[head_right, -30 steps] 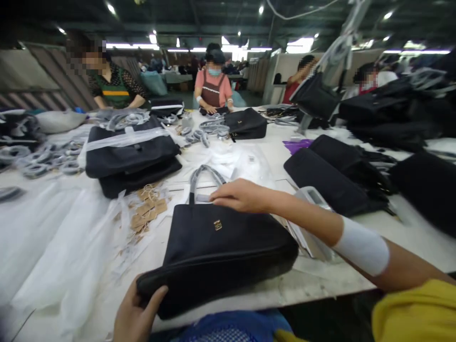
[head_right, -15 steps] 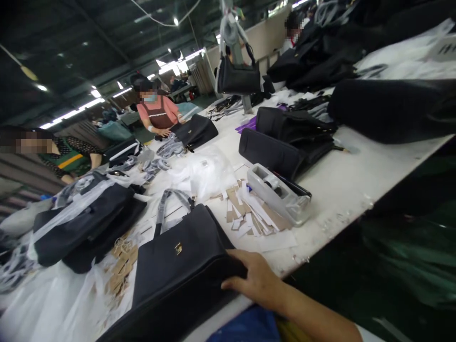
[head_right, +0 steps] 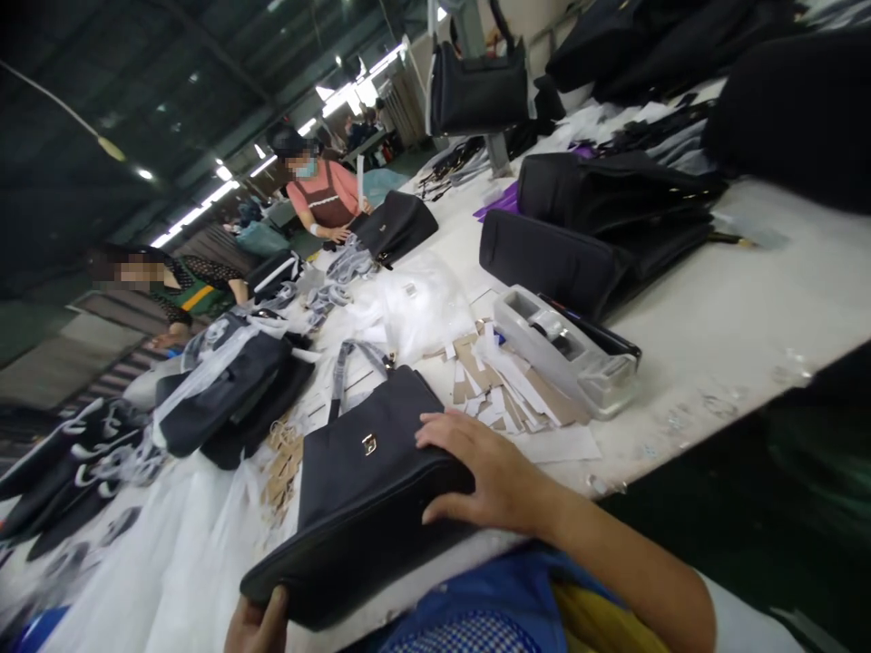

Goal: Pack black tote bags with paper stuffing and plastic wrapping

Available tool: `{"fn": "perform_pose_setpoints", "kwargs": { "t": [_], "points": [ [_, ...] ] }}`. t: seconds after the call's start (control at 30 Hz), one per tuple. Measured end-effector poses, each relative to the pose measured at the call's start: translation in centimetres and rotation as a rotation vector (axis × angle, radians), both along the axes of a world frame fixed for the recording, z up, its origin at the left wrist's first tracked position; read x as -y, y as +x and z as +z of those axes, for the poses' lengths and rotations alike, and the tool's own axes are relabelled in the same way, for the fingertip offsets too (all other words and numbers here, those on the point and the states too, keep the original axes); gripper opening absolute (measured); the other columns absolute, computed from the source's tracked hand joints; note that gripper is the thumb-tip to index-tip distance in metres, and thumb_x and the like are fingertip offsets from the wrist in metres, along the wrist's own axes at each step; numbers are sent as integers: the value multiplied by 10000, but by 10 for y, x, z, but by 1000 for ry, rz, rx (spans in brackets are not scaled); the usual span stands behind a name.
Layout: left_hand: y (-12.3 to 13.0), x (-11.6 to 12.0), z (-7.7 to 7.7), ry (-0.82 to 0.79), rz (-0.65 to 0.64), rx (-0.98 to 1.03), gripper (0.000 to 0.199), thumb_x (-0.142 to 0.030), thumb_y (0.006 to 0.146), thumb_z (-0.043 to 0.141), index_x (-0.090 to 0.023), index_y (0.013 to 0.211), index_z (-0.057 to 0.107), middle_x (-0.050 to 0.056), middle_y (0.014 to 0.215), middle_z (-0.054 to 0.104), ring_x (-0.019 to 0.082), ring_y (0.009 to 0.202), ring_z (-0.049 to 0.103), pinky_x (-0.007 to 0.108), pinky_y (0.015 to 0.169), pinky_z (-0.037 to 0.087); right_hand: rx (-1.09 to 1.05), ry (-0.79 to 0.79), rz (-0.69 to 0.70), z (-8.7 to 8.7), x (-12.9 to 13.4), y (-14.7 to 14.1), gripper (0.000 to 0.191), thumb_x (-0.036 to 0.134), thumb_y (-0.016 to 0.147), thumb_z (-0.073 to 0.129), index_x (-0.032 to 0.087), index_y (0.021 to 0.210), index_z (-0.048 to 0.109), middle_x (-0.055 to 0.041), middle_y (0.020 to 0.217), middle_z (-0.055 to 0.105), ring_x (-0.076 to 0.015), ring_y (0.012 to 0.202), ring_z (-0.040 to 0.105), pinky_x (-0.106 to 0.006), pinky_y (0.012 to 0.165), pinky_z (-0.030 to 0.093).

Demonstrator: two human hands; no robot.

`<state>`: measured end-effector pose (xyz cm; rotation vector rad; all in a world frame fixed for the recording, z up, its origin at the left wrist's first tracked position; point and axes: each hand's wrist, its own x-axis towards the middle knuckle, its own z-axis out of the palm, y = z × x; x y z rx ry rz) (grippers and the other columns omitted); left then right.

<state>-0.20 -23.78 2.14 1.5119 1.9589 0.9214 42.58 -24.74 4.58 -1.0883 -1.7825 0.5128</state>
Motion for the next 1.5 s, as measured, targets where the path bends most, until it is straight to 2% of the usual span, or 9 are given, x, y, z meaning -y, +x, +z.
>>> {"fn": "perform_pose_setpoints", "kwargs": {
  "t": [0.17,0.3,0.43,0.63,0.8,1.17,1.3,1.37,1.5],
  "points": [
    [19,-4,11,-13,-91,-89,523,-633,782,589,-168,1010,659,100,1011,727,338,1048,641,453,901,513,128,-344,-223,-28,-20,-6,569,691,812,589,193,1086,610,-101,990,716,-284,924,683,-399,815,532],
    [41,-30,2,30,-79,-258,467,-615,876,445,-187,835,626,75,830,690,289,845,647,421,791,502,282,-526,-406,-45,-40,-17,569,722,866,451,188,956,624,-116,886,721,-318,851,686,-416,763,510],
    [41,-36,-9,52,-96,-269,436,-584,906,416,-207,729,542,25,678,604,236,688,599,365,684,478,321,-497,-419,-50,-46,-16,574,739,863,410,205,891,619,-102,834,714,-310,800,678,-400,720,496],
    [18,-4,-9,2,-283,-121,453,-524,873,525,-168,1151,562,98,1039,695,269,961,661,376,816,532,241,-377,-425,-56,-31,-3,535,707,841,438,207,894,620,-81,749,704,-284,686,670,-370,610,498],
    [7,9,-14,46,-285,-189,514,-561,825,573,-183,1174,578,118,1097,699,308,1034,660,409,876,534,274,-236,-476,-63,-13,8,532,695,795,497,216,978,636,-106,850,722,-325,804,694,-400,689,538],
    [32,-18,-12,-158,-111,-251,396,-567,929,435,-216,817,581,-53,542,503,167,552,559,271,561,395,440,-492,-514,-51,-40,-14,624,756,817,386,211,987,639,-105,905,733,-353,819,699,-450,697,535],
    [31,-22,0,-79,-91,-261,486,-524,921,504,-210,1292,527,47,964,715,216,825,679,327,720,523,429,-459,-519,-54,-38,-11,604,751,818,399,219,969,640,-101,884,734,-339,800,702,-423,669,537],
    [36,-24,12,113,-98,-361,601,-474,918,546,-207,1437,400,131,1340,585,269,1145,609,406,917,514,400,-430,-529,-56,-33,-10,569,744,816,414,231,930,633,-83,820,728,-326,746,698,-408,622,533],
    [68,-30,31,388,-452,-570,426,-290,978,474,-261,1404,474,67,1497,457,247,1413,369,474,1172,286,430,-391,-504,-61,-31,-4,488,682,839,422,254,899,648,-71,744,709,-312,642,676,-409,551,526]
  ]
}}
